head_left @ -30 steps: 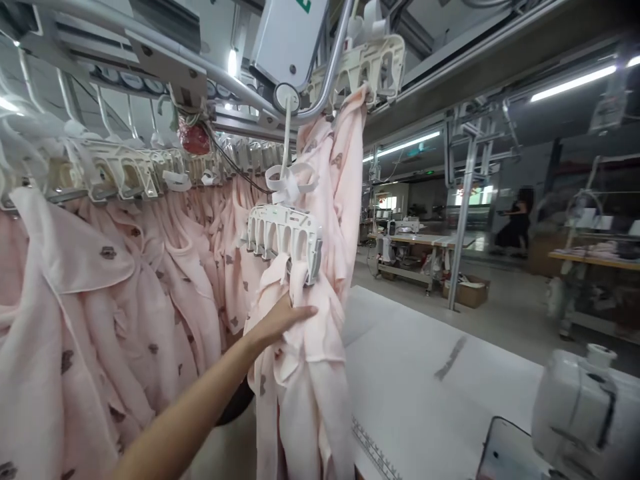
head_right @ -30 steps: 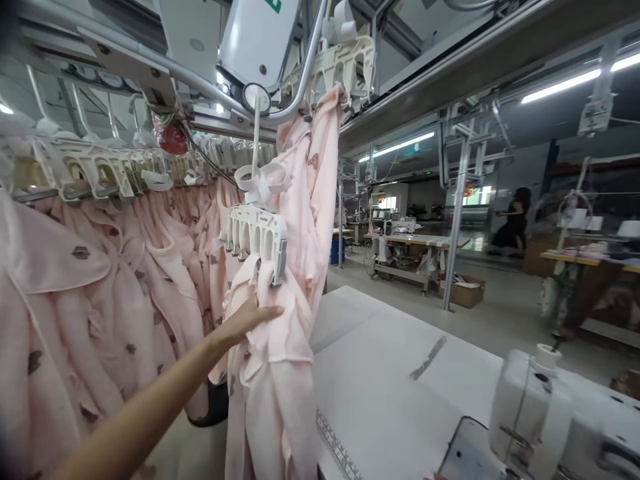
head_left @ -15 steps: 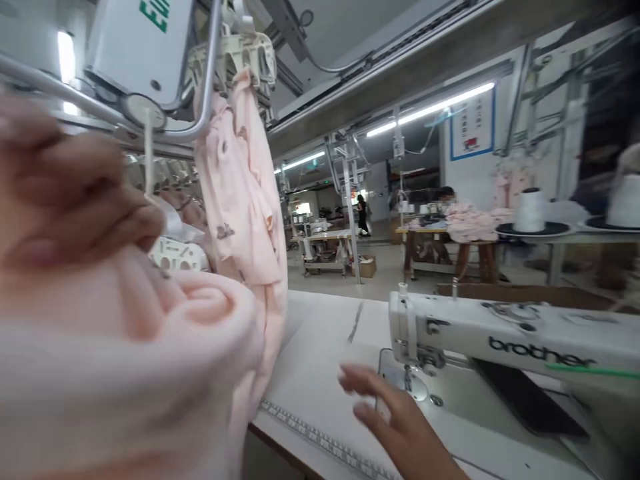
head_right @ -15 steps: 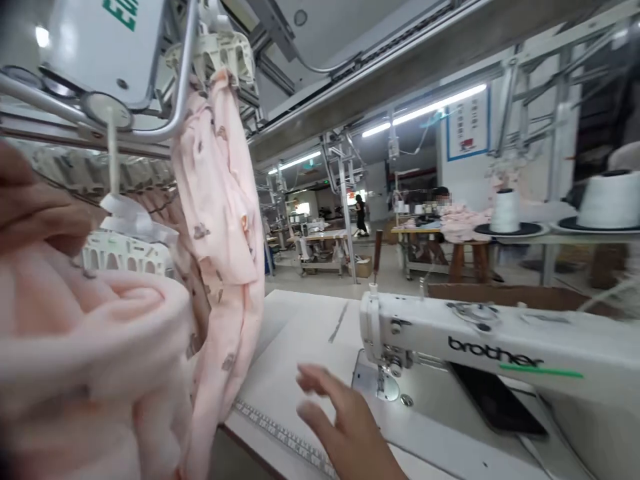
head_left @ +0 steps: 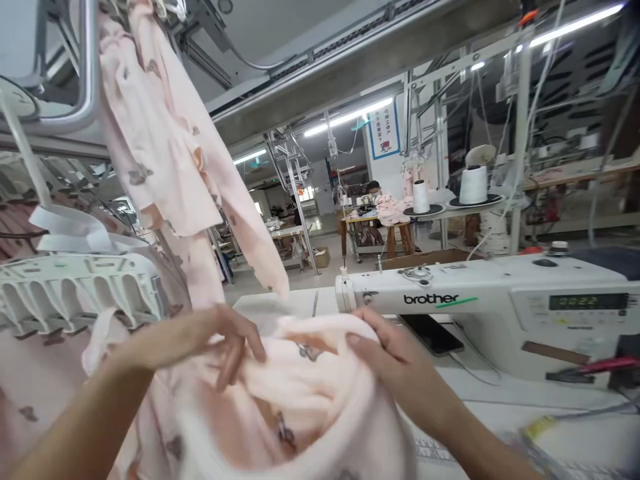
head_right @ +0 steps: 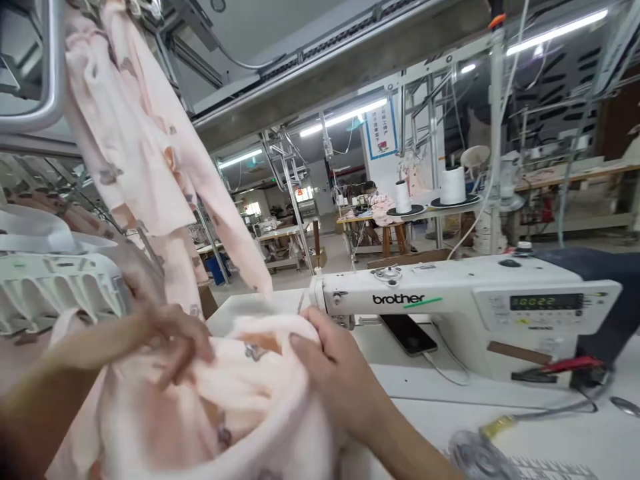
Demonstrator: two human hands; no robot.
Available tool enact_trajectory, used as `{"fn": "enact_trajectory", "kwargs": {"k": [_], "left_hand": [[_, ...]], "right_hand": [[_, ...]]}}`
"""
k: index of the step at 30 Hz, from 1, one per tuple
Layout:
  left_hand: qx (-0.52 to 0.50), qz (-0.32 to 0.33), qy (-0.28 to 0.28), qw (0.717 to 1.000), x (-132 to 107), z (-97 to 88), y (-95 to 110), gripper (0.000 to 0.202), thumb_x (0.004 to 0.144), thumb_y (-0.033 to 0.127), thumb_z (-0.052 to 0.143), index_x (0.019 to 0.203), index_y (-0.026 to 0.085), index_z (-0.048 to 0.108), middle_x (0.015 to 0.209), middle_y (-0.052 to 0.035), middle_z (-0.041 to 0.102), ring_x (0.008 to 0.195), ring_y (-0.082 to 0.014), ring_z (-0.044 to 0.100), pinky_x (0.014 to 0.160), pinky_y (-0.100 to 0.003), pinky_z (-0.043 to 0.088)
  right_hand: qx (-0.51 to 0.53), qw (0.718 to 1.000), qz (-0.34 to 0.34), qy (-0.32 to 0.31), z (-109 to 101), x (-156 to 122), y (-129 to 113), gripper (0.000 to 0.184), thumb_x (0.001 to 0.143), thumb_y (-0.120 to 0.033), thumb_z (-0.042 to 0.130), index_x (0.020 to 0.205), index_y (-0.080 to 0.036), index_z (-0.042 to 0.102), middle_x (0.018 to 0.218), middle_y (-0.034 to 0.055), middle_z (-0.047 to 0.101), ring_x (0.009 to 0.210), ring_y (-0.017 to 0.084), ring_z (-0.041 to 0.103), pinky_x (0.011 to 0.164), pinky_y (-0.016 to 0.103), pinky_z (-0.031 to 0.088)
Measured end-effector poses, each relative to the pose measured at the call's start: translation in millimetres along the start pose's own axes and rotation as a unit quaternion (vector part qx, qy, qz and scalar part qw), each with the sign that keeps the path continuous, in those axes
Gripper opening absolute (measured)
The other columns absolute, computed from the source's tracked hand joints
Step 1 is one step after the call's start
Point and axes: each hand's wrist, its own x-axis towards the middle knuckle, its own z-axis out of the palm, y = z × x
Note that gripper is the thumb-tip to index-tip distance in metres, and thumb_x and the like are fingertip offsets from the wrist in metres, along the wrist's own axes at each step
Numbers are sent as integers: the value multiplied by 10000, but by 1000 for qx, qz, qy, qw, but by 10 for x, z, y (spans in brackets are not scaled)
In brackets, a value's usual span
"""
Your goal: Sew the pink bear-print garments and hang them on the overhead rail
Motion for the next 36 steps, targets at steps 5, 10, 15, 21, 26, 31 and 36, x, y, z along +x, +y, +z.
{"fn": "enact_trajectory", "kwargs": {"k": [5,10,15,21,26,31,36], "left_hand": [[70,-50,40,995,-144,958,-104,402,731,523,559,1013,236,578,1000,-79,633,924,-248,571,797,-333,417],[-230,4,-136,964,42,1721,-300,346,831,464,453,1005,186,560,971,-65,608,867,-198,556,724,-279,428],[-136,-26,16,990,125,1703,-183,265,849,421,429,845,214,593,767,-21,622,697,-185,556,606,-262,388],[61,29,37,997,71,1652,92,185,863,290,406,879,248,586,697,-1,609,625,-162,554,569,-243,370],[-146,-21,-18,989,108,2048,-115,146,837,231,475,881,229,614,921,0,630,864,-144,569,749,-217,417],[-240,-107,-27,965,90,2348,-186,83,788,250,547,809,221,623,822,26,647,805,-135,581,709,-207,415],[-261,-141,-37,954,94,2381,-38,267,777,207,528,1027,258,448,795,64,638,723,-119,572,646,-210,405]], "right_hand": [[11,999,37,29,273,-325,323,186,887,-370,405,847,-213,496,714,-27,505,661,154,474,590,226,366],[-3,992,42,117,174,-534,620,195,879,-410,420,905,-224,470,745,-18,512,658,162,473,581,230,381],[-270,953,123,59,-247,-628,769,201,844,-346,402,717,-218,492,626,-9,496,601,190,480,535,266,373],[-375,925,-1,62,-68,-455,832,207,853,-319,435,1000,-207,528,930,58,587,830,226,529,696,318,404],[-62,985,149,-63,-108,-410,1052,259,898,-373,437,755,-171,513,695,-16,521,655,152,485,570,232,360],[-111,980,163,-38,-356,-481,1049,156,894,-319,480,932,-195,566,898,2,557,813,165,511,669,242,380],[-203,973,107,-37,-369,-391,850,129,896,-206,460,921,-246,580,925,-16,561,894,146,502,773,249,363]]}}
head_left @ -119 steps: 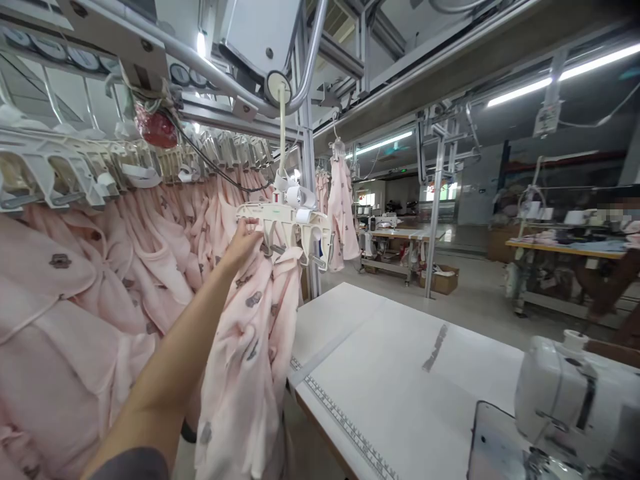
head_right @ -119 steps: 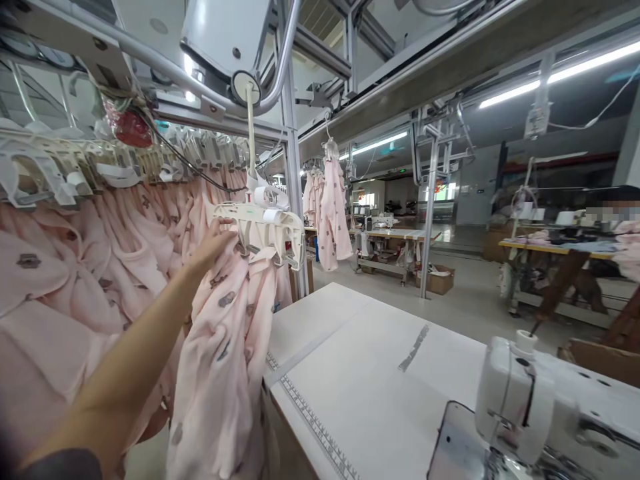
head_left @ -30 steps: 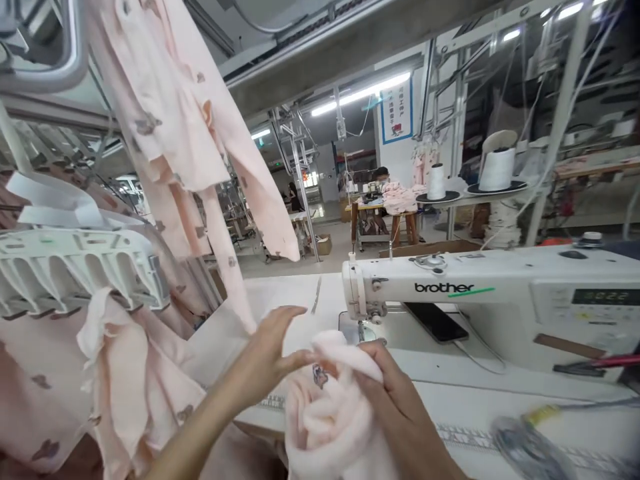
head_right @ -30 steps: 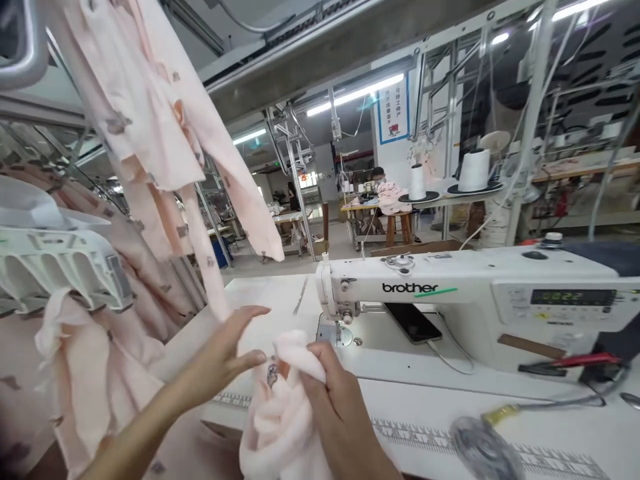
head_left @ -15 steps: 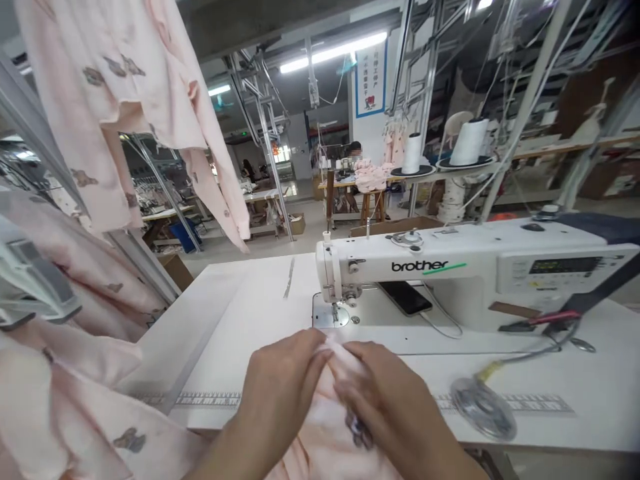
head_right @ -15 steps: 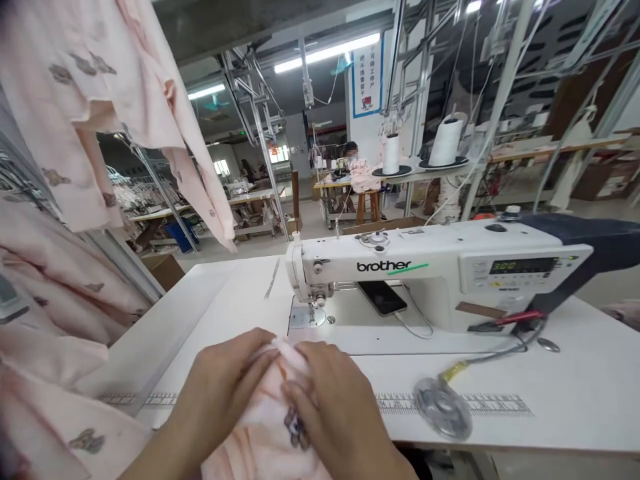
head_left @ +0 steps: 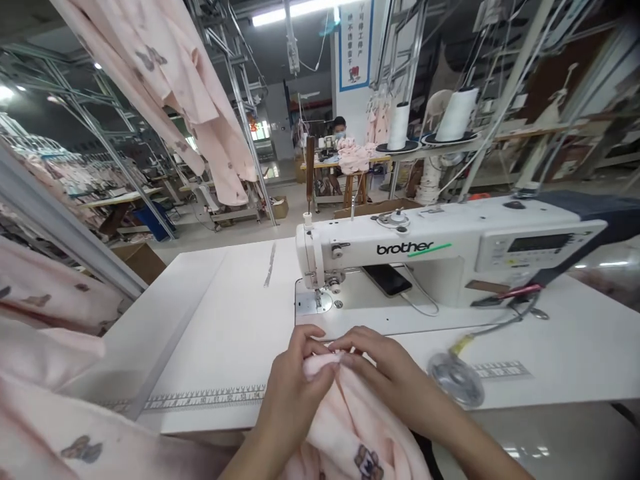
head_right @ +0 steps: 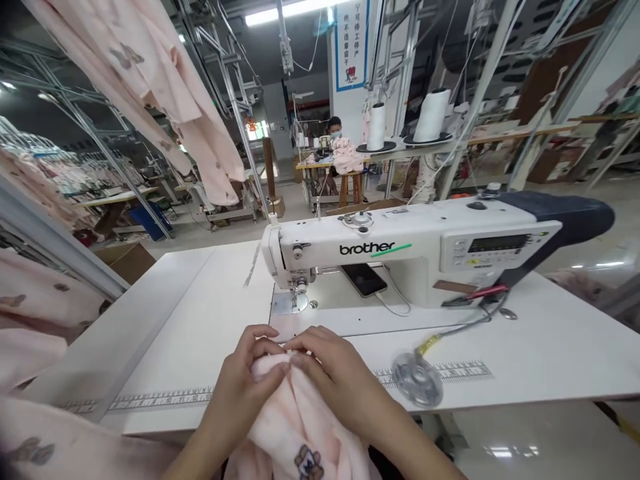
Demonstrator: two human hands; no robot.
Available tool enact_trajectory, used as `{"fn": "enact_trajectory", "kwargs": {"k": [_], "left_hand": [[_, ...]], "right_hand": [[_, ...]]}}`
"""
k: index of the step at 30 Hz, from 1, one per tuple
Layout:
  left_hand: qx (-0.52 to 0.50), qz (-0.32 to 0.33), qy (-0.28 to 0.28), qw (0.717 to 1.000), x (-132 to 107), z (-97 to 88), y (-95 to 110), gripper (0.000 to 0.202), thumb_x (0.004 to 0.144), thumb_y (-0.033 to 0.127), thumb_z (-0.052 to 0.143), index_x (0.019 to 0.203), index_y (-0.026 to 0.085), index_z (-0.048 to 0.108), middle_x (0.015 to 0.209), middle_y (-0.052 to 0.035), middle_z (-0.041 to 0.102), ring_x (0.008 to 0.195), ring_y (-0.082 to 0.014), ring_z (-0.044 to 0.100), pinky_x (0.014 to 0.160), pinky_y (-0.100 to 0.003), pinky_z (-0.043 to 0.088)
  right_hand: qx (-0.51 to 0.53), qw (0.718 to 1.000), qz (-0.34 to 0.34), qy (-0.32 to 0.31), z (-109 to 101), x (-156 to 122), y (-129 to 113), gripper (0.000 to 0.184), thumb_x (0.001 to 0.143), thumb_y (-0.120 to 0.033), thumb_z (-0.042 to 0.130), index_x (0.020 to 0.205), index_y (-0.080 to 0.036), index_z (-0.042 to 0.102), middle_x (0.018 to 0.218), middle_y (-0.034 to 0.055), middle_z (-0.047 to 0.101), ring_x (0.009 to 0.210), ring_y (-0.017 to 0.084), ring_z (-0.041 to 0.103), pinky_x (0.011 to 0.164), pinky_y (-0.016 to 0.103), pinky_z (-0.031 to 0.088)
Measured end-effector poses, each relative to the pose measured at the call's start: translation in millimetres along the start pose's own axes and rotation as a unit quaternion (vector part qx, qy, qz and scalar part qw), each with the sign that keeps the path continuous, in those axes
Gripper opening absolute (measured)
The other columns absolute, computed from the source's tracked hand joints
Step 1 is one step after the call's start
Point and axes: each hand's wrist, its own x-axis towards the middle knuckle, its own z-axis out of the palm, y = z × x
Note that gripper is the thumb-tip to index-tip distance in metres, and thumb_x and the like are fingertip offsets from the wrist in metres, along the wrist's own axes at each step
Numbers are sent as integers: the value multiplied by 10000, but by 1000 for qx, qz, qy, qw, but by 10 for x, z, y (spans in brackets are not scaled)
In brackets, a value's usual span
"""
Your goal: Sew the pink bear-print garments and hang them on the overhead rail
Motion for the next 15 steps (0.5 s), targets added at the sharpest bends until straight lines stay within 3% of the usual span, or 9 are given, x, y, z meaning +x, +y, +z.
{"fn": "enact_trajectory", "kwargs": {"k": [4,7,10,12,15], "left_hand": [[44,21,-25,999,-26,7,2,314,774,148,491,1053,262,403,872,58,640,775,-113,587,707,-226,418],[71,90,-30,993,-67,3,-86,356,789,144,486,1104,272,382,915,46,649,818,-112,603,754,-237,435],[90,181,14,979,-110,5,-222,369,802,142,501,1123,282,387,945,35,655,874,-110,614,797,-236,451],[97,232,53,967,-134,6,-308,346,806,147,517,1106,283,412,928,34,657,863,-110,625,785,-228,470],[124,274,83,950,-158,0,-363,389,820,178,523,1176,270,397,985,0,659,915,-138,626,802,-250,487]], "right_hand": [[-36,998,41,-24,-47,64,-14,92,846,-192,524,757,-206,541,722,-45,550,689,121,488,599,225,332],[93,987,87,-100,-90,168,80,149,840,-282,528,730,-182,518,621,-40,526,586,112,480,534,208,340],[273,927,149,-210,-52,273,222,243,773,-380,587,703,-158,518,539,-34,504,447,99,467,434,187,354],[338,886,187,-258,27,299,307,234,740,-365,595,686,-144,537,505,-32,497,363,78,416,363,167,313],[388,858,222,-252,170,276,378,189,704,-316,601,673,-138,547,503,-36,488,365,61,393,361,148,292]]}}
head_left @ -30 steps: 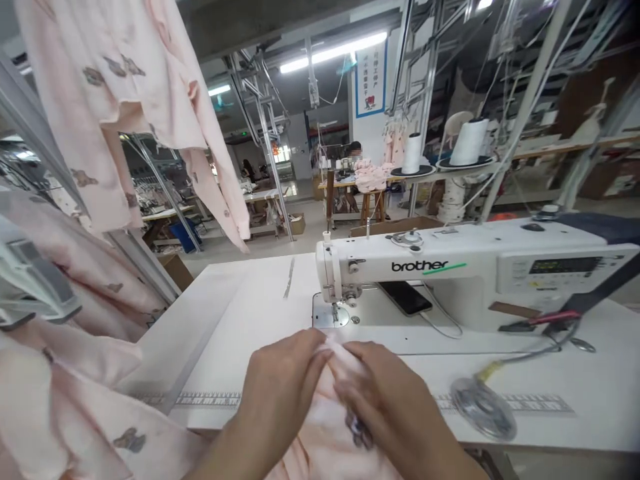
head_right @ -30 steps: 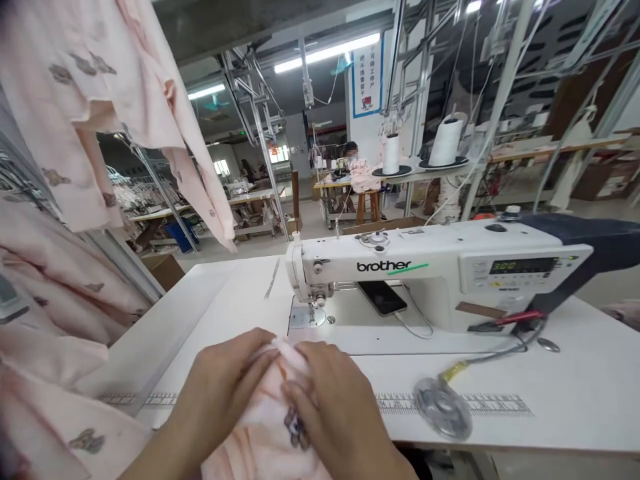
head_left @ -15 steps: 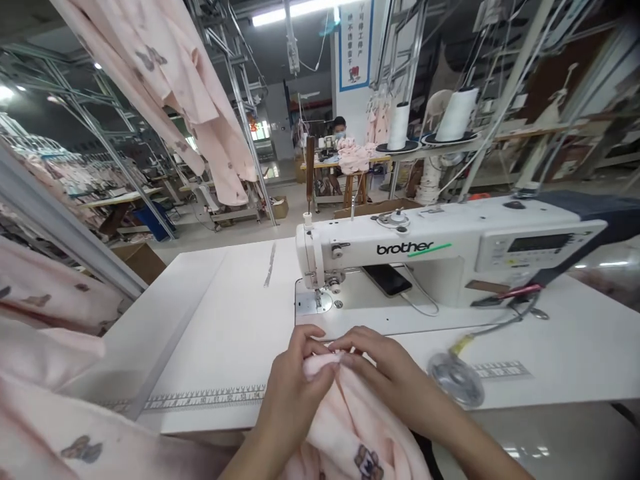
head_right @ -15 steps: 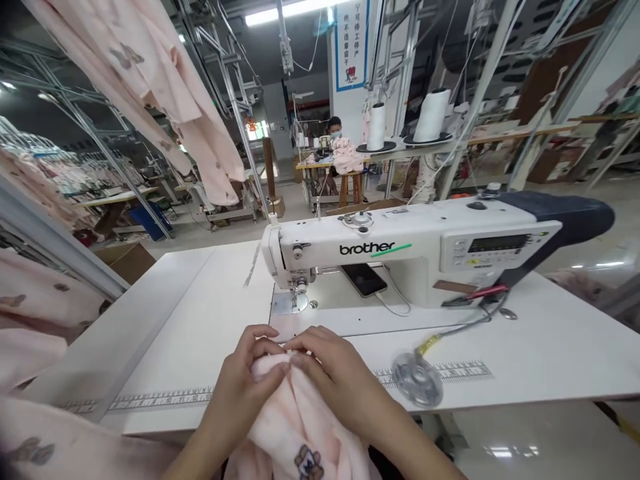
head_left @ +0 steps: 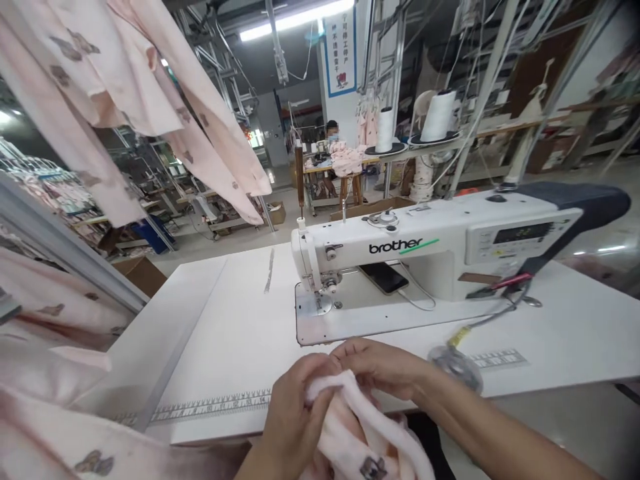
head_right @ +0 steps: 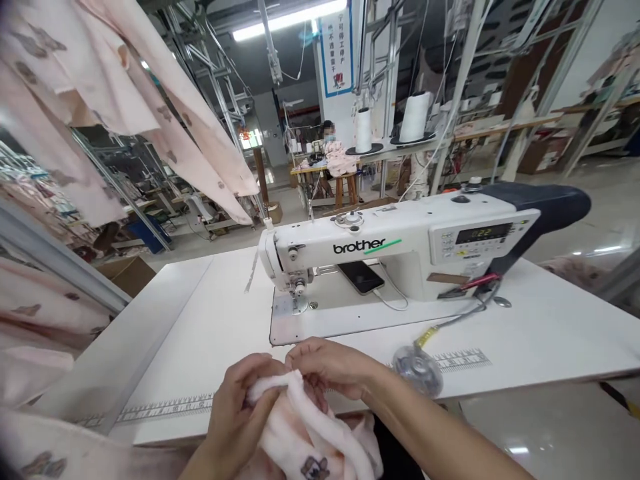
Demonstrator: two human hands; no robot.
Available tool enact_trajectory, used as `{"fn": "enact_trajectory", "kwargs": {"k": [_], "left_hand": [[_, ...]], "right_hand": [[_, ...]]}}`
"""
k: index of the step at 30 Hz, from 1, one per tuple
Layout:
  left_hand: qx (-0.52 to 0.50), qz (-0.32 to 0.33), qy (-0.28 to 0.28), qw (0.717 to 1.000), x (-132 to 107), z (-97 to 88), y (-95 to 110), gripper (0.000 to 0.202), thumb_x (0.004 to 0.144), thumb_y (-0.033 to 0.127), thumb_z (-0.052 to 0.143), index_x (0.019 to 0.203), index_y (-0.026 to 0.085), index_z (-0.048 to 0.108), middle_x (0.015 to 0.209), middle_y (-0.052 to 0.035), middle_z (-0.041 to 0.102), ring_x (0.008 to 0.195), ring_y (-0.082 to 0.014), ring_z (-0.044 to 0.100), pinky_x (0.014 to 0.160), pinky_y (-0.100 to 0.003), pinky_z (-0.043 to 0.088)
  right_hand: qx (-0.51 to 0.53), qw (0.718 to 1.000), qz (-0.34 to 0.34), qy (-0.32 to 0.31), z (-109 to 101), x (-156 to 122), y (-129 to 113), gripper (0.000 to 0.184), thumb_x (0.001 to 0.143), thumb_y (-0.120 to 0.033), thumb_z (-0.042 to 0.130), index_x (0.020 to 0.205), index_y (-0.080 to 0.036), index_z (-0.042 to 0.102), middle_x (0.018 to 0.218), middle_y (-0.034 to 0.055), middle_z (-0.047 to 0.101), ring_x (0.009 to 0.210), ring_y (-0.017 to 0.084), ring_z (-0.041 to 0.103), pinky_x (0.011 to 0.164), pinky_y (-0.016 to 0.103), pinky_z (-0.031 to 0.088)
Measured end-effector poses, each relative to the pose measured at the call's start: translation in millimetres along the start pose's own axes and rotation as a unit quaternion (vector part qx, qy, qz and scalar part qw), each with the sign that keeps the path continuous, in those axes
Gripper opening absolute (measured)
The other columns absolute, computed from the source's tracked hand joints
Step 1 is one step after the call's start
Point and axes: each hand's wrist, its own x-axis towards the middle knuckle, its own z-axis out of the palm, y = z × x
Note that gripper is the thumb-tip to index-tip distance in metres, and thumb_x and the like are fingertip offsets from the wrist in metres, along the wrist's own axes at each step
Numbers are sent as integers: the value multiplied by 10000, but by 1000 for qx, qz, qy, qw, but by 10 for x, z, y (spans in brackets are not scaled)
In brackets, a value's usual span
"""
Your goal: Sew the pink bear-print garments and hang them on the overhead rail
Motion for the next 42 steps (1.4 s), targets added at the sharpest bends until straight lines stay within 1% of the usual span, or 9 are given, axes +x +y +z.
{"fn": "enact_trajectory", "kwargs": {"k": [4,7,10,13,19,25,30,34,42], "left_hand": [[4,-21,-61,998,49,-33,54,463,857,194,464,1289,280,322,1098,-7,639,1009,-141,598,878,-269,466],[-35,-113,-8,993,105,-34,97,350,853,223,462,1197,262,413,1015,-1,670,915,-139,628,797,-257,487],[-57,-189,62,978,128,-4,125,289,844,257,469,1129,223,440,926,-12,677,855,-150,628,766,-277,479],[-57,-200,87,974,134,20,159,272,842,286,464,1103,210,454,929,-25,657,875,-161,608,803,-299,451],[-116,-276,22,954,229,-115,157,283,796,307,545,1056,199,521,909,-26,614,855,-158,581,739,-248,457],[-172,-214,-149,950,359,-296,87,338,852,328,472,1154,212,569,1124,-60,556,1065,-183,509,927,-285,393],[-131,-266,-125,947,501,-286,76,229,828,305,500,962,194,648,949,-26,653,900,-173,576,812,-257,428],[-81,-260,-116,955,734,-156,-203,195,784,332,539,817,170,643,809,-5,654,774,-165,570,666,-227,413],[17,-228,-190,955,968,257,-1030,257,828,273,403,875,168,633,774,-26,615,699,-160,557,628,-251,403]], "right_hand": [[48,997,-12,51,76,12,66,240,653,-331,676,656,-153,514,531,-52,454,429,60,378,435,168,315],[-21,987,-95,126,170,-65,40,331,765,-488,563,714,-162,526,560,-31,477,479,101,428,477,207,346],[-209,914,-205,280,355,-186,38,301,864,-465,443,791,-187,531,669,-10,541,634,147,499,601,248,384],[-359,838,-203,357,545,-259,79,139,805,-340,568,831,-212,519,766,-24,565,695,155,506,621,244,358],[-353,860,-230,287,524,-243,30,184,936,-247,363,929,-241,547,863,-18,589,774,150,538,668,232,377],[-358,871,-246,231,379,-227,-65,228,938,-188,368,1009,-248,576,910,5,562,861,154,526,744,233,390],[-431,812,-221,324,288,-122,-93,161,928,-253,426,891,-237,582,802,-12,540,733,145,527,639,235,364],[-477,768,-179,388,29,105,-143,172,866,-315,532,730,-210,547,731,-26,554,682,150,517,580,230,319],[-502,755,-19,422,-550,721,-74,123,801,-273,547,718,-191,585,676,9,602,677,174,548,539,231,294]]}}
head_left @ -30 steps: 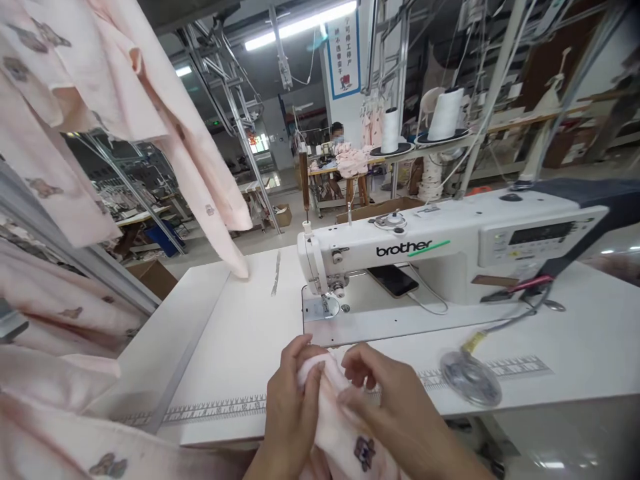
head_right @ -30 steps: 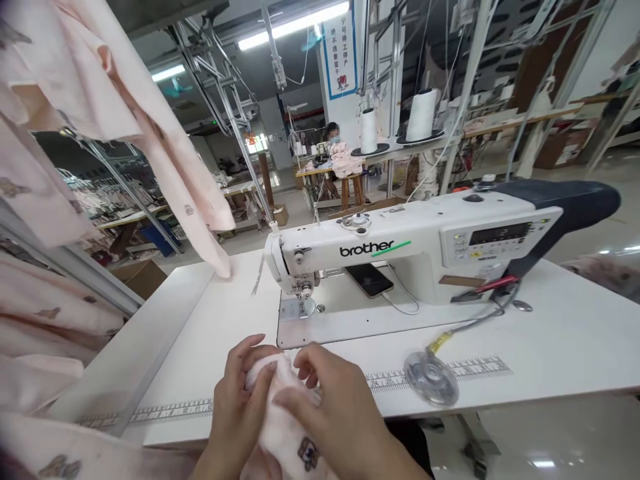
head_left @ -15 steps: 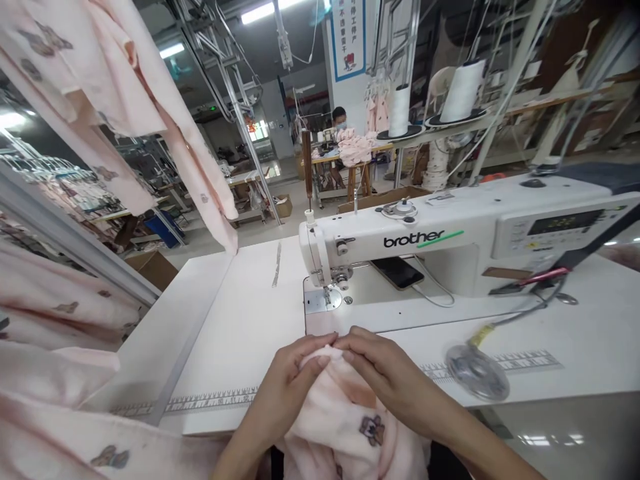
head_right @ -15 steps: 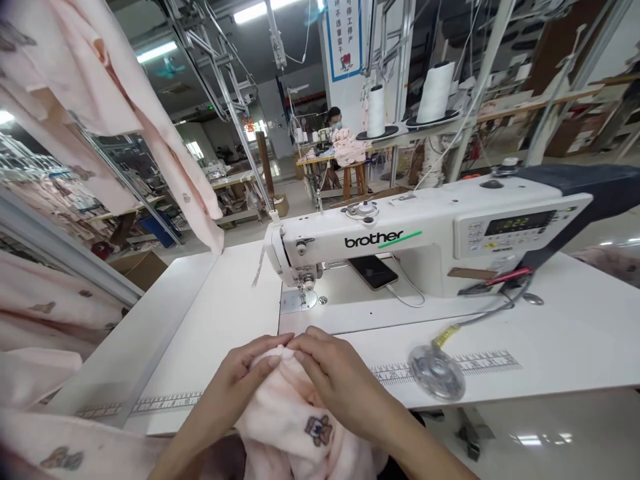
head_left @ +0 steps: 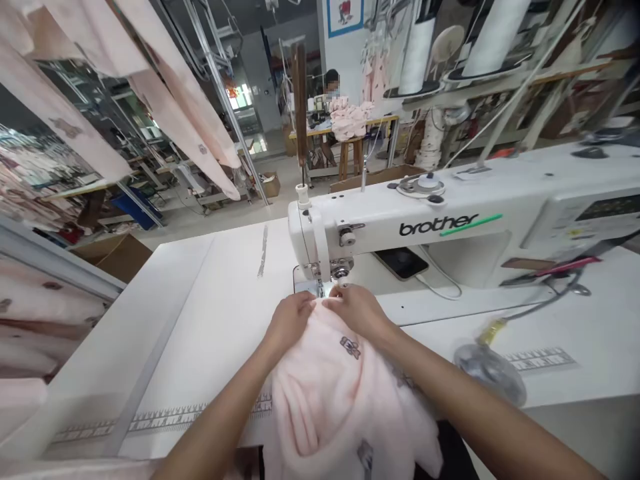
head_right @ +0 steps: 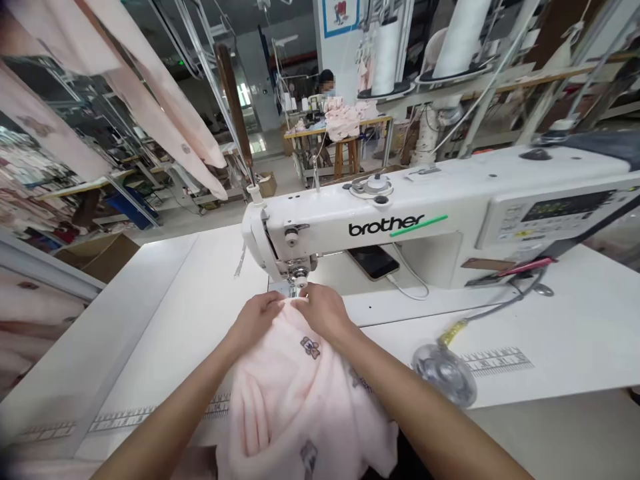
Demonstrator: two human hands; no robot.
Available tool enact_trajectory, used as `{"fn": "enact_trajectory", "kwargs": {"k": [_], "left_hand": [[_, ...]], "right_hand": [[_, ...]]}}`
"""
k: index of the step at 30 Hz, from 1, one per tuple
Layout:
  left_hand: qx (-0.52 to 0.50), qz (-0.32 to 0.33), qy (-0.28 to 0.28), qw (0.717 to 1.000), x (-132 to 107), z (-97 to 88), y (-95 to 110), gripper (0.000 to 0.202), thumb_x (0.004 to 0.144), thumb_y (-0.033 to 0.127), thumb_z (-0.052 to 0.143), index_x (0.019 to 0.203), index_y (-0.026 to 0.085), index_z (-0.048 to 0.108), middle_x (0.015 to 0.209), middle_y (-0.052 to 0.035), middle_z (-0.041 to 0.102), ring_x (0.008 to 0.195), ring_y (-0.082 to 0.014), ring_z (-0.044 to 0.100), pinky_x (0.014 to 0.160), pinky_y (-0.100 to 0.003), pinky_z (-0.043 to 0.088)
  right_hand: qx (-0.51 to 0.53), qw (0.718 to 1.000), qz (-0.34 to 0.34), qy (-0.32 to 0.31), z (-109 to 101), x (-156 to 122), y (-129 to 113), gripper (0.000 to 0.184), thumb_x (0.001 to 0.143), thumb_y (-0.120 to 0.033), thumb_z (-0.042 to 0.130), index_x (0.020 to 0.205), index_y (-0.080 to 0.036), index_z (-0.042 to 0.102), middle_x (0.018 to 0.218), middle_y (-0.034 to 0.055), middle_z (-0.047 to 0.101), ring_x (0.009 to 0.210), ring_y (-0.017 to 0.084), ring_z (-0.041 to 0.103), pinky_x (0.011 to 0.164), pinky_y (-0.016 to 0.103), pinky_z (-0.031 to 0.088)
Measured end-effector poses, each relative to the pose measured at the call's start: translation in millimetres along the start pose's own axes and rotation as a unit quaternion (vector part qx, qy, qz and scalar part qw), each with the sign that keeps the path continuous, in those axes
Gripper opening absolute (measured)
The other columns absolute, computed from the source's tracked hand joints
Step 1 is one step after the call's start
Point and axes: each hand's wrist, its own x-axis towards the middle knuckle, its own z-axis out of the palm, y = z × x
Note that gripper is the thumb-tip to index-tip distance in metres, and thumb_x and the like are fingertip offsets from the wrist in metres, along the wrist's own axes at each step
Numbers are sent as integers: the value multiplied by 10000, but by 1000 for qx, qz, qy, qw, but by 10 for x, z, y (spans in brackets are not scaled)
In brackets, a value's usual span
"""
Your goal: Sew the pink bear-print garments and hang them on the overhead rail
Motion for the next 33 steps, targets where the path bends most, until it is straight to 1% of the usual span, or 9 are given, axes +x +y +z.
{"fn": "enact_trajectory", "kwargs": {"k": [2,3,6,8,11,17,23,27,33], "left_hand": [[55,18,32,998,72,33,-41,247,825,246,401,873,177,634,853,-44,609,778,-174,567,700,-269,413],[70,16,42,997,103,44,-46,237,821,244,409,868,180,632,874,-49,606,799,-179,570,717,-274,414],[77,-16,37,996,193,63,-28,201,808,253,432,836,189,620,866,-48,615,802,-189,576,694,-277,416],[75,-34,33,996,245,76,-11,177,799,250,442,815,191,608,851,-44,623,787,-191,578,676,-278,410],[72,-41,33,996,292,101,1,159,791,235,441,800,195,595,834,-38,628,769,-184,577,670,-274,403],[76,-43,51,995,295,139,-9,171,797,227,426,805,205,596,826,-33,626,751,-178,579,684,-275,402],[110,-39,63,991,323,158,-33,194,809,212,414,819,189,606,878,-54,628,791,-195,588,710,-289,411],[126,-24,66,990,343,165,-42,197,814,189,412,839,190,608,929,-56,627,844,-202,587,741,-290,416],[145,-18,86,986,357,188,-44,203,818,195,421,878,183,615,944,-60,618,856,-212,586,745,-295,422]], "right_hand": [[-28,999,20,-1,40,86,7,99,792,-259,554,729,-193,594,705,17,614,700,182,554,548,233,300],[-39,999,28,-1,50,118,12,95,789,-257,558,729,-194,595,719,20,618,707,184,555,552,233,304],[-50,998,43,1,58,183,49,115,794,-284,572,730,-192,592,736,19,621,693,177,554,558,233,320],[-56,997,52,4,55,206,79,137,797,-296,570,712,-190,584,714,15,619,657,170,549,546,233,323],[-66,996,57,8,49,220,99,149,792,-289,556,689,-184,574,696,20,615,635,168,544,531,236,319],[-76,996,44,19,45,201,81,141,779,-224,529,647,-178,544,670,16,600,604,153,529,509,237,296],[-107,993,22,47,108,200,118,88,751,-138,508,683,-178,546,658,11,591,607,152,520,518,244,288],[-124,991,11,58,163,212,157,89,778,-166,501,708,-182,553,692,18,606,638,163,542,524,253,285],[-142,988,11,68,207,228,179,101,799,-207,495,720,-182,552,711,27,617,686,186,566,545,266,291]]}}
